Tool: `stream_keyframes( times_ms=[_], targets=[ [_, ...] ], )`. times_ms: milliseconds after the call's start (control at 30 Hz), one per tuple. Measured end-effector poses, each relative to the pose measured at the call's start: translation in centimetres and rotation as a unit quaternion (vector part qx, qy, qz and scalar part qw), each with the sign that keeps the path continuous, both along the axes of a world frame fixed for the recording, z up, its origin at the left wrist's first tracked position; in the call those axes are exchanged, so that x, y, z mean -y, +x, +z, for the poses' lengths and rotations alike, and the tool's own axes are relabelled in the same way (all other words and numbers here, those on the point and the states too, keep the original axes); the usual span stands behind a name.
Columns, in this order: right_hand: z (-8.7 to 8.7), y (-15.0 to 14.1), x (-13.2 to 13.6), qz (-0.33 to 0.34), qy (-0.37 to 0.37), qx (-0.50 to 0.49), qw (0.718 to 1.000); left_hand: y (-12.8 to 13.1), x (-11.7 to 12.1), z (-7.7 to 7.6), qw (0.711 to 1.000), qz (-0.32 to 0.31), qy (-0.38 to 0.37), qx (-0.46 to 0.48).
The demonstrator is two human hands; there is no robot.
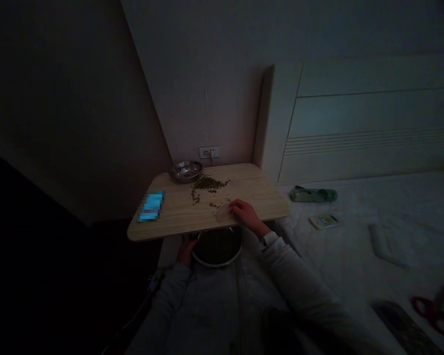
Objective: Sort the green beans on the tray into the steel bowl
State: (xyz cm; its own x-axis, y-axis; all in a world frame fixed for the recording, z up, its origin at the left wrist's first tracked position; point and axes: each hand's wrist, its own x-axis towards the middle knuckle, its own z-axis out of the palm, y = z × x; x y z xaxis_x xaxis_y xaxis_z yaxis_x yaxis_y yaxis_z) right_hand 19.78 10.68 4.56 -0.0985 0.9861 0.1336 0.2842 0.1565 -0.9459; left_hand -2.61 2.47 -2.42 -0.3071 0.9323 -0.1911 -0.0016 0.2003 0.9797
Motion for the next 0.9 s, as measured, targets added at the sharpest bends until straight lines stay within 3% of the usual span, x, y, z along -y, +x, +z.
stream_keyframes(
  times_ms=[500, 900],
  targets=[
    [-0.28, 0.09, -0.08, 0.005, 0.009, -0.016, 1.000, -0.51, -0.28, -0.91, 1.000, 0.004, -0.002, -0.022],
    [0.07, 0.09, 0.13, 0.011, 0.001, -0.001, 1.000, -0.32, -0.24, -0.83, 1.000, 0.019, 0.000, 0.023]
  ],
)
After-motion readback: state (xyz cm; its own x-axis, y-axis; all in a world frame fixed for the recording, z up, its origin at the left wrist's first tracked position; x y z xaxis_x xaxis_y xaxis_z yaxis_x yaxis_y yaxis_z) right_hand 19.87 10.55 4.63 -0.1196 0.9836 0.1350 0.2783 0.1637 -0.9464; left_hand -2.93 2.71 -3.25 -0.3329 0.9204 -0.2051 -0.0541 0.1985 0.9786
